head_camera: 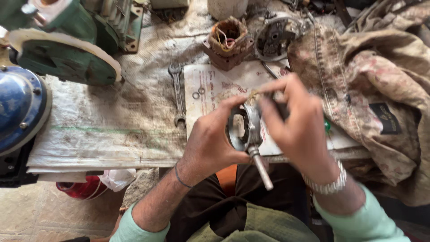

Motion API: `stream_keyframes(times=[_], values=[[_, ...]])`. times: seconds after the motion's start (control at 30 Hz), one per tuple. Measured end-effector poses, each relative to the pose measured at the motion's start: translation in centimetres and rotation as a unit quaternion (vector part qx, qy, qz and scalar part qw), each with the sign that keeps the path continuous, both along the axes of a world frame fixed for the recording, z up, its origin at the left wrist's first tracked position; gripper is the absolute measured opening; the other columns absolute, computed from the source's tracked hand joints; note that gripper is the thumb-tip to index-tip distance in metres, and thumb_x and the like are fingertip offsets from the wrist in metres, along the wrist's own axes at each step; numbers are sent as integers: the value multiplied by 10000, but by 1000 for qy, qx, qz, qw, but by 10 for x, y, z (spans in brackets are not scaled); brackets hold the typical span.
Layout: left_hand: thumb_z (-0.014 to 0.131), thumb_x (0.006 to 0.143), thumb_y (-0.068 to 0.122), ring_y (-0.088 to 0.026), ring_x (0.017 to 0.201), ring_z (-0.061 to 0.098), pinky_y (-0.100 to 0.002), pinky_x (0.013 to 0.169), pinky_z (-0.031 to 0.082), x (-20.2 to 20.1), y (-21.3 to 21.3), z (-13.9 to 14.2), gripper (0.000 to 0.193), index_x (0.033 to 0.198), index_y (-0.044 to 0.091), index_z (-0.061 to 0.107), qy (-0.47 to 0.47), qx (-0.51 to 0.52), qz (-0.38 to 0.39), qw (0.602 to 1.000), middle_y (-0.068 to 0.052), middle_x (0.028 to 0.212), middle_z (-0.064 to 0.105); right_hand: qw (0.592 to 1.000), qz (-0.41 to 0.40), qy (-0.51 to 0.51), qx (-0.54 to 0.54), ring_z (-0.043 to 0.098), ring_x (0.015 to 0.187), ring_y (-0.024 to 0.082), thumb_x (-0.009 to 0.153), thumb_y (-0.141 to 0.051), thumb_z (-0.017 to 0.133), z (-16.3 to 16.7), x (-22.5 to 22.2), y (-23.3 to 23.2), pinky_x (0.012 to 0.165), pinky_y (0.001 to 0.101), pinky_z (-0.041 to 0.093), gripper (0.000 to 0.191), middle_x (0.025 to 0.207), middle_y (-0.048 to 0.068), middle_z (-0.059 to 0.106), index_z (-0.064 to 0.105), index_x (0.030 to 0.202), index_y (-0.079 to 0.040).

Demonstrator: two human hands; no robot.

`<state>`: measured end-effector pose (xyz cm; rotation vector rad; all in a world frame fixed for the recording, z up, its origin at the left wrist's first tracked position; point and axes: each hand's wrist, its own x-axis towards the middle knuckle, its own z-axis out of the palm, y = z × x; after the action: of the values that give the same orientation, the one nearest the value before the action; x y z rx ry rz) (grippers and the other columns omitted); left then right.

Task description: The person works on an aluminum electric motor end bell at a cluttered workbench. They first unscrew a fastener from the housing with a green-handled screwdriver, then repeatedly rub the housing's edges and surfaces with a sanding block, turning the part to reach different sides, and finally scrape inside the housing with a small screwdriver.

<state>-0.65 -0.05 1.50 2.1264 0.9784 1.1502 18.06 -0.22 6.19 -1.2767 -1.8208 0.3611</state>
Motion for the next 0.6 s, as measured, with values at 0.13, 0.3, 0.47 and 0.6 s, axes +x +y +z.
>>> stream_keyframes(times=[0.13,0.3,0.47,0.6], values=[[1004,584,449,-277,1162,738,-363,999,587,-2,2,1,1049,1387,-6,506,-11,-8,8,1000,-178,1246,700,995,-38,57,-71,584,678,69,994,-80,693,3,11,6,557,245,445,138,797,41,684,645,1104,-11],[1013,596,429,-291,1195,725,-369,1025,581,-1,0,-1,1044,1401,-3,507,-7,3,3,1000,-183,1272,697,989,-10,97,-107,609,621,26,975,-92,688,6,19,-14,481,203,431,150,749,21,689,625,1097,-32],[1009,591,336,-289,1194,735,-364,1014,590,-1,-1,-1,1012,1409,10,509,-15,-15,-4,1000,-178,1280,702,996,27,41,-76,647,645,45,969,-54,676,2,6,-12,509,215,458,151,793,46,730,637,1104,2],[1008,573,352,-280,1157,747,-361,970,597,-1,0,0,1026,1406,25,507,-12,-56,-2,998,-155,1215,720,989,75,81,-102,695,773,41,956,-46,656,4,7,-13,596,209,535,150,860,50,753,632,1097,0]])
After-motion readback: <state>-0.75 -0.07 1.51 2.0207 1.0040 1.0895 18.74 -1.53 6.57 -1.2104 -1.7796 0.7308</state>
